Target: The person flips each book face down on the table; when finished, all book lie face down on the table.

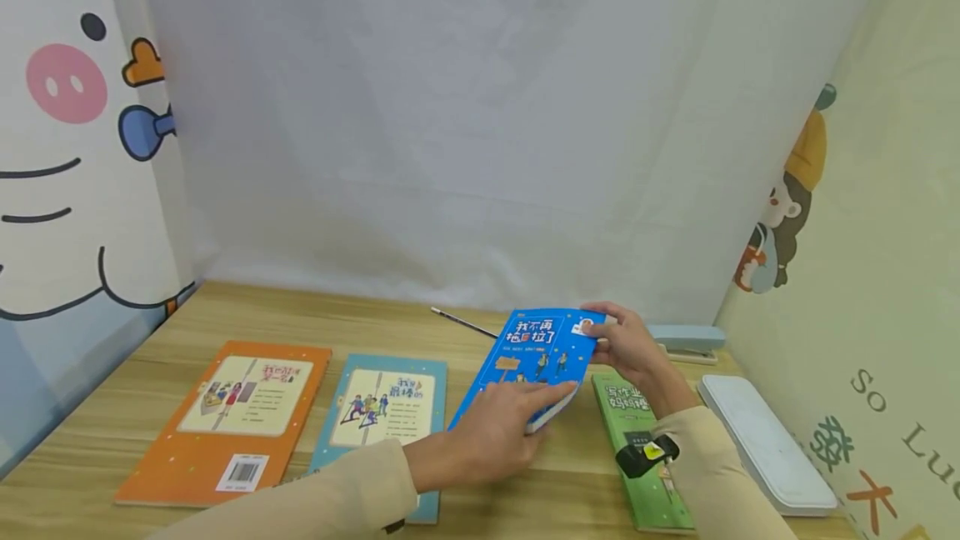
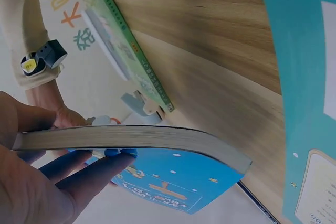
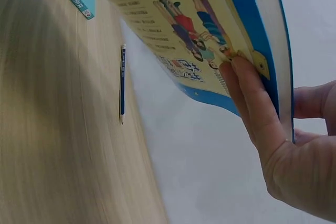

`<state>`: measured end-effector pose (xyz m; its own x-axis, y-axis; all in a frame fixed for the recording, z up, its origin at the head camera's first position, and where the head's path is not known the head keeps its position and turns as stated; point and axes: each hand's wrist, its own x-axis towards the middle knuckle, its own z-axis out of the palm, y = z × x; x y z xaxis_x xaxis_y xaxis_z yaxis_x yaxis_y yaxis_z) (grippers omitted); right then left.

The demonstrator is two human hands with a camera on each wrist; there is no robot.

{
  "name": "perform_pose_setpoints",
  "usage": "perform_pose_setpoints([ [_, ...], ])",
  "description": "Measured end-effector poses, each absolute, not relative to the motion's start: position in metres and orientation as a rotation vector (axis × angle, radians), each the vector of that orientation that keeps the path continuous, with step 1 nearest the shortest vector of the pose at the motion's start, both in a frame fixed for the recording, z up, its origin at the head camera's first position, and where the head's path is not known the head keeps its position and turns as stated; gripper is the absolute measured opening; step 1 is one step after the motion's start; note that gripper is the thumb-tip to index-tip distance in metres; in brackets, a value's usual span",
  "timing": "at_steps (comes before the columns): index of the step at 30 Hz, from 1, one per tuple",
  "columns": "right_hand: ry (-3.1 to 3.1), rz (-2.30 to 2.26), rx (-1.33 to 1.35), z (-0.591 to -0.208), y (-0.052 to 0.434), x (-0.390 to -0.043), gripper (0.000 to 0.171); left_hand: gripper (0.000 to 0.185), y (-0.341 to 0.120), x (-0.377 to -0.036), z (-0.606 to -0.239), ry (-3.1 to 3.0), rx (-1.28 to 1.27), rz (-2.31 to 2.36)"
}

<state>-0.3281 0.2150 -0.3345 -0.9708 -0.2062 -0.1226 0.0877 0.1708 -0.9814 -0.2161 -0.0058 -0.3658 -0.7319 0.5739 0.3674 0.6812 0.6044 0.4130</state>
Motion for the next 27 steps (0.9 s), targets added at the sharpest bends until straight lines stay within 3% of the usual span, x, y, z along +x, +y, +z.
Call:
perform_pose_setpoints([
  [8,2.243,-1.902,-0.092,-0.326,0.209,-0.326,0.049,0.06,-0.011,-0.218,-0.36,-2.639,-0.954,-0.848],
  [16,2.198,-1.905,-0.094,-0.322,0.207,-0.323,0.049,0.049,-0.015,-0.218,-0.363,-2.526,-0.928,-0.925],
  [27,2.143,-1.931,-0.155,-0.32,0.204,-0.326,0.039,0.049,-0.023,-0.219,-0.364,-2.342,-0.942,-1.031],
])
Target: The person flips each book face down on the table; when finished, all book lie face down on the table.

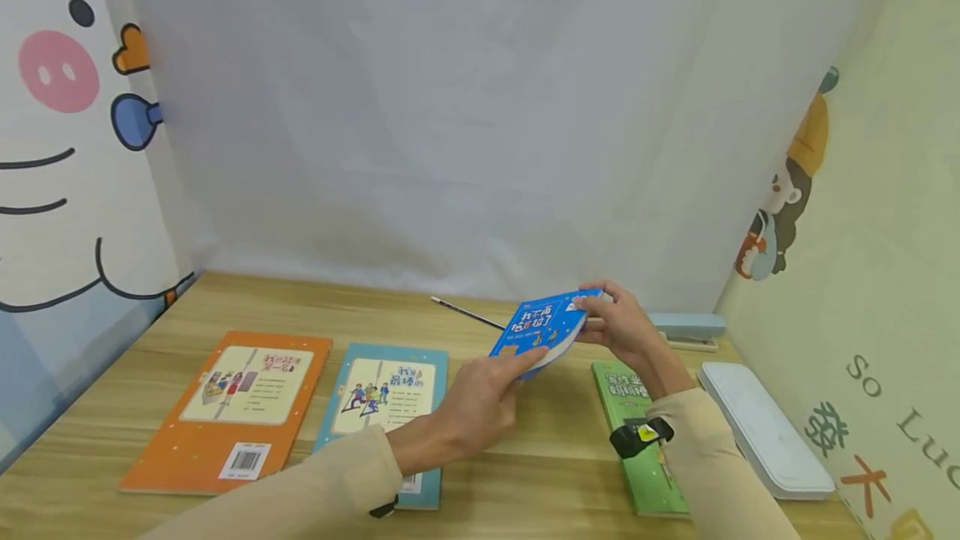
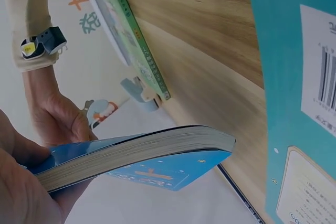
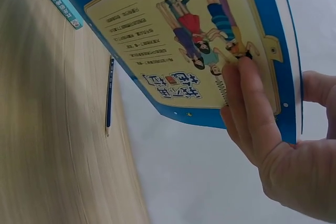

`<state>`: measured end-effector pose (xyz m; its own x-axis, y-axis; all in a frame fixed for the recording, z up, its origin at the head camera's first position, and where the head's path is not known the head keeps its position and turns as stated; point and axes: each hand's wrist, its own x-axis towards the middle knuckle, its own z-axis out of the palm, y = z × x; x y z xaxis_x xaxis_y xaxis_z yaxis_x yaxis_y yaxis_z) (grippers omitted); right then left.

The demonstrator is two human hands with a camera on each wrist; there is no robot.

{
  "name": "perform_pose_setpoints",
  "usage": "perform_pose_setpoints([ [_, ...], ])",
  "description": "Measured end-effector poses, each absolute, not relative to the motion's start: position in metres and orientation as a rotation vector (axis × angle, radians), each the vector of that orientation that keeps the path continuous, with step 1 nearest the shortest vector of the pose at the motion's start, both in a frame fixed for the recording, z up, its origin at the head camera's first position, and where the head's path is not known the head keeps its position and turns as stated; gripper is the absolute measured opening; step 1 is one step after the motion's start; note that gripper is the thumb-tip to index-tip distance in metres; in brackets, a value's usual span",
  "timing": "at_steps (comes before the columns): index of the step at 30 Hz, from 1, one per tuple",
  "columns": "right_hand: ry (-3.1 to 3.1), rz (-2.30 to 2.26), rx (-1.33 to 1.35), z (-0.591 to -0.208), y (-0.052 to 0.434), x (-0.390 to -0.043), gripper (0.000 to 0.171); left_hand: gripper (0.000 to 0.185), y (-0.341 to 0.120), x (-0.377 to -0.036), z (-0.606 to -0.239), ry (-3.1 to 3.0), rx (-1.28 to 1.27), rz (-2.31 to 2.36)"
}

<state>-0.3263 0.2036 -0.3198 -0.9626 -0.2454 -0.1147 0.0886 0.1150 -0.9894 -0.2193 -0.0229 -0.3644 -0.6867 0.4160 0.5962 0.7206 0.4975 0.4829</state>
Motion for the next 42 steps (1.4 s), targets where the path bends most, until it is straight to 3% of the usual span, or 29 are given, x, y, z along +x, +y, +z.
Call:
perform_pose_setpoints([
  [9,2.136,-1.93,-0.179,-0.322,0.198,-0.325,0.042,0.05,-0.026,-0.221,-0.365,-2.279,-0.889,-1.127],
  [22,1.701,-2.105,-0.215,-0.345,0.2,-0.321,0.086,0.049,-0.035,-0.224,-0.352,-2.141,-0.807,-1.271],
  [42,1.342,-2.18,-0.285,-0.38,0.203,-0.321,0.065,0.047,-0.045,-0.218,-0.337,-2.144,-0.581,-1.734],
])
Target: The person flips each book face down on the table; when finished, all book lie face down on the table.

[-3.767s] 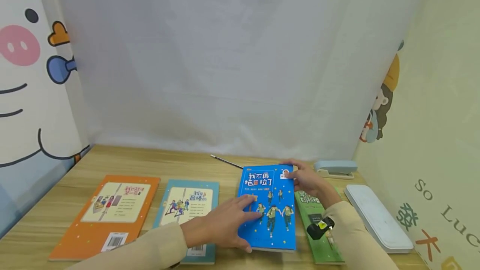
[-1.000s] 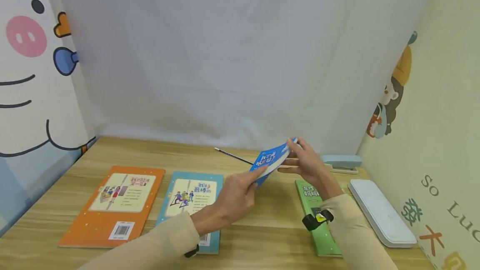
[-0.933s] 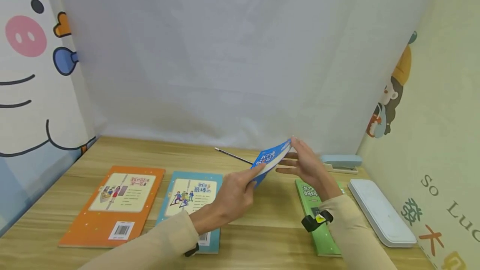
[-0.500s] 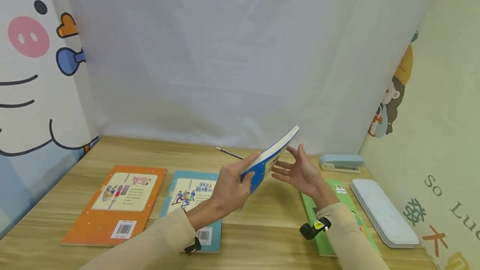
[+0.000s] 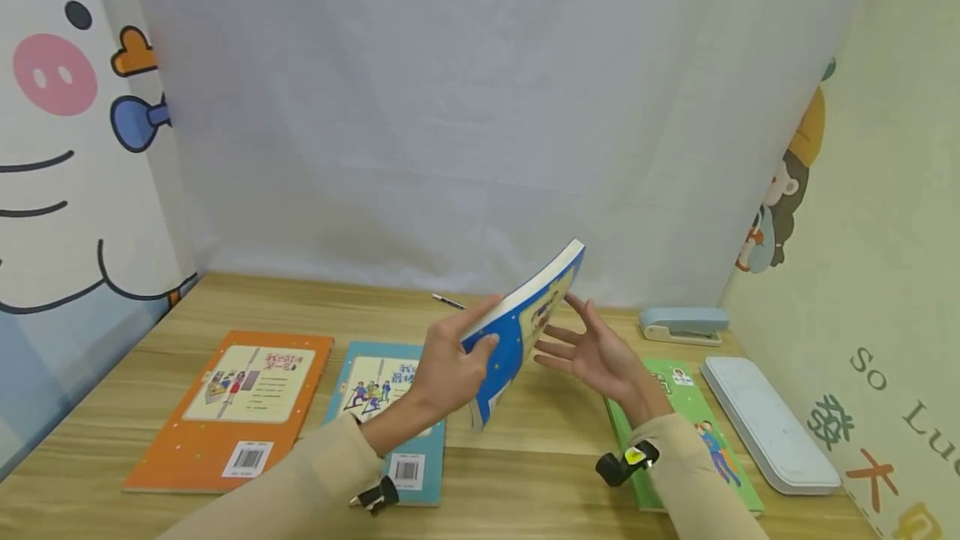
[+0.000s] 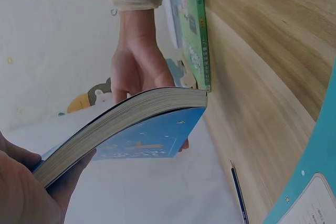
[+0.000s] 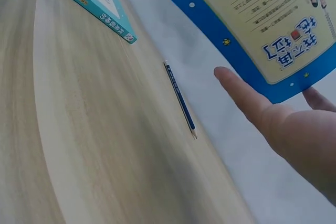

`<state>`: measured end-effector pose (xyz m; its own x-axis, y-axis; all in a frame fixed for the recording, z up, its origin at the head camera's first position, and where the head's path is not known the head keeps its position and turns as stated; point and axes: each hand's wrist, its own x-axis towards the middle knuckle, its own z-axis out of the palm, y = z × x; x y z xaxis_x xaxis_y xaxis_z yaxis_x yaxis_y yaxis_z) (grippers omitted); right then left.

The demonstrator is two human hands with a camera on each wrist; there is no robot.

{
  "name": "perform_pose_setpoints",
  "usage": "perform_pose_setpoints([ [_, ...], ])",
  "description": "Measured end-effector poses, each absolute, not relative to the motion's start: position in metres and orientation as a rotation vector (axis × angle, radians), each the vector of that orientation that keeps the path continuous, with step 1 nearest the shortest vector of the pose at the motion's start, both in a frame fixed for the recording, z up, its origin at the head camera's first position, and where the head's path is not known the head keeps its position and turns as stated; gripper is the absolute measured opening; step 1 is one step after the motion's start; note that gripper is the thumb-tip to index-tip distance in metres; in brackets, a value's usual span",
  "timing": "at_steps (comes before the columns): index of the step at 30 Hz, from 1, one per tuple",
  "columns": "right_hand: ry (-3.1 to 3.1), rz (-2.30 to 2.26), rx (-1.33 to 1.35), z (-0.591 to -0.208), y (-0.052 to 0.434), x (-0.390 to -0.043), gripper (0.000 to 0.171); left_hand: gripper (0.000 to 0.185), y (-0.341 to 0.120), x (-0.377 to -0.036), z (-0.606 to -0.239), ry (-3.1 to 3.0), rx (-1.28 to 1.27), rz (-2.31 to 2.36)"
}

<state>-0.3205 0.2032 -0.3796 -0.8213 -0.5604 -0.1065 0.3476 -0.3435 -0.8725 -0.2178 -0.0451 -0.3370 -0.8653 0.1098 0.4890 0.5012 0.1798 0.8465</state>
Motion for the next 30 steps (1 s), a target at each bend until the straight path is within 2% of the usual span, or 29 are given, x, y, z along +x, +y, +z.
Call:
perform_pose_setpoints([
  [10,1.3,-2.172,-0.305,-0.389,0.198,-0.316,0.054,0.048,-0.057,-0.22,-0.331,-2.115,-0.441,-1.966],
  [13,1.313,-2.185,-0.317,-0.395,0.195,-0.315,0.056,0.049,-0.058,-0.22,-0.329,-2.101,-0.387,-2.023],
  [20,1.307,-2.265,-0.338,-0.404,0.19,-0.312,0.073,0.049,-0.058,-0.222,-0.328,-2.082,-0.273,-2.102],
  [30,1.263,-2.343,-0.374,-0.411,0.188,-0.309,0.067,0.049,-0.058,-0.22,-0.322,-2.051,-0.197,-2.249],
])
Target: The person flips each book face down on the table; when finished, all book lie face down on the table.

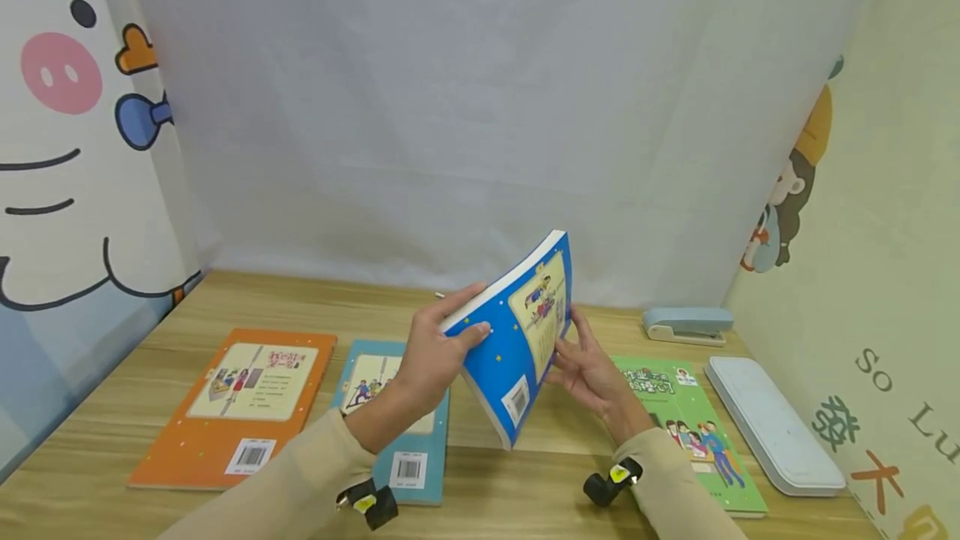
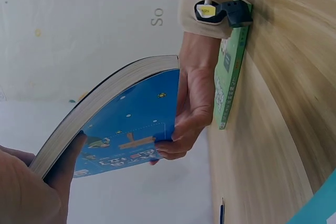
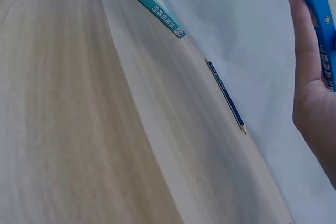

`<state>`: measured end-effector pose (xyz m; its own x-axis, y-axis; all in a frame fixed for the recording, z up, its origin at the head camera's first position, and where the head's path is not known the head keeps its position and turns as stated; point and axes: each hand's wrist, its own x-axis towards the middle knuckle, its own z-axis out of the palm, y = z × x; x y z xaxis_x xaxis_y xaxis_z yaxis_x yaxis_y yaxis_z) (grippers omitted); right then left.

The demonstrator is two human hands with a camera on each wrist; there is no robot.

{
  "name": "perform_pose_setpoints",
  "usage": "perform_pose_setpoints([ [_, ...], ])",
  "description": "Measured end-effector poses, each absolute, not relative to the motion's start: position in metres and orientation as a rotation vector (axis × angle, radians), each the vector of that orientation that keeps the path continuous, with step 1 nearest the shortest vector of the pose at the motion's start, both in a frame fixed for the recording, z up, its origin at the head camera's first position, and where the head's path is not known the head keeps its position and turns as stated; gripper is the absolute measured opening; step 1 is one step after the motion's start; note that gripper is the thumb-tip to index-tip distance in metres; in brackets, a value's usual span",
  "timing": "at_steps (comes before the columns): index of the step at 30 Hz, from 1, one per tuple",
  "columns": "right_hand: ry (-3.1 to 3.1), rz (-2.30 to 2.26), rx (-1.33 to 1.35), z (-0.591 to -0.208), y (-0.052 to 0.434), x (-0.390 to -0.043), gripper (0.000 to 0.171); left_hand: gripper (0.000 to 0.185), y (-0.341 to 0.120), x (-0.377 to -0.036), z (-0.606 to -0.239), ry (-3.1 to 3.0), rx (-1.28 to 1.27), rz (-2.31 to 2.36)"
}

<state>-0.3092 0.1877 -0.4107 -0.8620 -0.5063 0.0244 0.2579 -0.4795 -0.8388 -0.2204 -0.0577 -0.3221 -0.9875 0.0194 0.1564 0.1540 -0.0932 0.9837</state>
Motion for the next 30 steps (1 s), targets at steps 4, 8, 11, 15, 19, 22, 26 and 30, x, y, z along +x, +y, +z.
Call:
perform_pose_setpoints([
  [4,1.264,-2.359,-0.384,-0.411,0.189,-0.308,0.059,0.048,-0.058,-0.22,-0.321,-2.068,-0.152,-2.274],
  [8,1.287,-2.368,-0.383,-0.411,0.191,-0.306,0.057,0.048,-0.061,-0.22,-0.322,-2.099,-0.149,-2.286],
  [11,1.327,-2.369,-0.356,-0.412,0.193,-0.305,0.059,0.05,-0.065,-0.222,-0.323,-2.138,-0.226,-2.314],
  [15,1.424,-2.326,-0.36,-0.411,0.198,-0.306,0.061,0.059,-0.073,-0.228,-0.32,-2.275,-0.422,-2.288],
  [19,1.547,-2.24,-0.407,-0.41,0.205,-0.305,0.06,0.07,-0.079,-0.236,-0.316,-2.464,-0.588,-2.182],
  [22,1.621,-2.172,-0.441,-0.407,0.209,-0.306,0.06,0.072,-0.083,-0.243,-0.313,-2.588,-0.671,-2.08],
  [26,1.666,-2.108,-0.461,-0.4,0.211,-0.306,0.062,0.069,-0.086,-0.251,-0.311,-2.73,-0.73,-1.973],
  [30,1.725,-2.042,-0.45,-0.392,0.211,-0.306,0.063,0.067,-0.085,-0.255,-0.309,-2.909,-0.674,-1.869],
])
